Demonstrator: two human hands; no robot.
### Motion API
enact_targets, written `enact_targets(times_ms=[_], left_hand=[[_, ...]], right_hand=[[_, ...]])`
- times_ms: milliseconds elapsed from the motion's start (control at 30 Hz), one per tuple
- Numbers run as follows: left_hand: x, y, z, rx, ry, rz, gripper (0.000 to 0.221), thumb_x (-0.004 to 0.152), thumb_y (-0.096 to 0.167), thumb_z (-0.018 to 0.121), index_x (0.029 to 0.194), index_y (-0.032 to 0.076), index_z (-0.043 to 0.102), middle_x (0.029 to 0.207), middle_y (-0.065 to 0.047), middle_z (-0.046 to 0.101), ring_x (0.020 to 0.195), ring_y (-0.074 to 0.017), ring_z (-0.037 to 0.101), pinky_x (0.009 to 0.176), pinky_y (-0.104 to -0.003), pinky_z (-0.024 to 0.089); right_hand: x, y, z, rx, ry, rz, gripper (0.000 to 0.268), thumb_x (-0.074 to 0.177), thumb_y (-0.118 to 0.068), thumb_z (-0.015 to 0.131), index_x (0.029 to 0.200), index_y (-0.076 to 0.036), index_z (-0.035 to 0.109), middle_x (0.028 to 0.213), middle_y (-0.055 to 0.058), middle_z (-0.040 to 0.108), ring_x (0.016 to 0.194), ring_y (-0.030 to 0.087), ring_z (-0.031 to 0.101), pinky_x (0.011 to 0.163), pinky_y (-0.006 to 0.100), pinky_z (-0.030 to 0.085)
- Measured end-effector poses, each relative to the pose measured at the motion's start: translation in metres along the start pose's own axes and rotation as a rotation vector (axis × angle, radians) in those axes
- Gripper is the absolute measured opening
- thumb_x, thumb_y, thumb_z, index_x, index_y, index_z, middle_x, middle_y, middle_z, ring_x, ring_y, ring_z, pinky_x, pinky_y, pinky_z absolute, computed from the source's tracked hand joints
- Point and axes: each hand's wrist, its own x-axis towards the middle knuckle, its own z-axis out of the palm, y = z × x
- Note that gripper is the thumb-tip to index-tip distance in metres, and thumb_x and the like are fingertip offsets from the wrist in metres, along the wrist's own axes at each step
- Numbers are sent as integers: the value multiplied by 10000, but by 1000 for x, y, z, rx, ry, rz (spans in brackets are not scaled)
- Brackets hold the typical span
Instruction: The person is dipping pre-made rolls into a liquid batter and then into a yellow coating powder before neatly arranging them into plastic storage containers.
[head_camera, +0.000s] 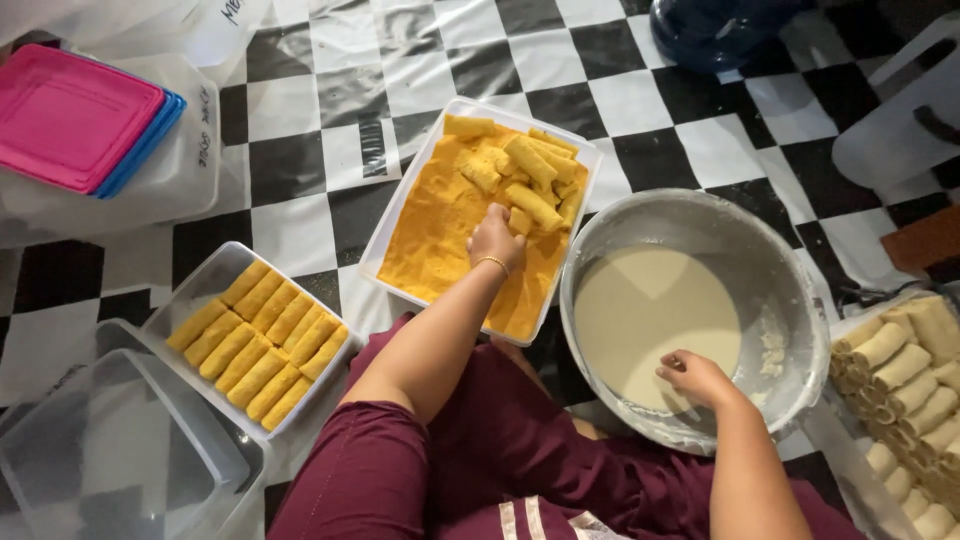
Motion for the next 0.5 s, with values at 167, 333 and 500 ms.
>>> enact_targets(times_ms=[167, 333, 500], left_hand=[[31, -38, 20, -91, 56, 64, 455, 781, 292, 740, 1207, 356, 594, 1235, 45, 617, 1225, -215, 623, 1027, -456, 489], [-10, -37, -59, 69, 290, 338, 320, 755, 248, 715, 1046, 381, 717, 1233, 81, 588, 1176, -219, 653, 959, -405, 543], [-72, -42, -158, -457, 223, 529, 300, 757, 139, 730, 1051, 129, 670, 1021, -161, 747, 1072, -362, 700, 966, -478, 555]], right_hand=[[-1, 3, -1, -22, -13, -20, 493, 871, -376, 744, 1291, -118, 743, 1070, 186, 837, 900, 305, 822, 816, 409, 644], [9, 12, 2, -32, -23, -26, 523, 867, -400, 756, 1305, -116, 736, 1105, 189, 836, 899, 293, 830, 817, 412, 643], [19, 29, 8, 85, -20, -40, 512, 904, -254, 768, 1350, -11, 704, 1169, 298, 784, 976, 415, 790, 821, 460, 638]])
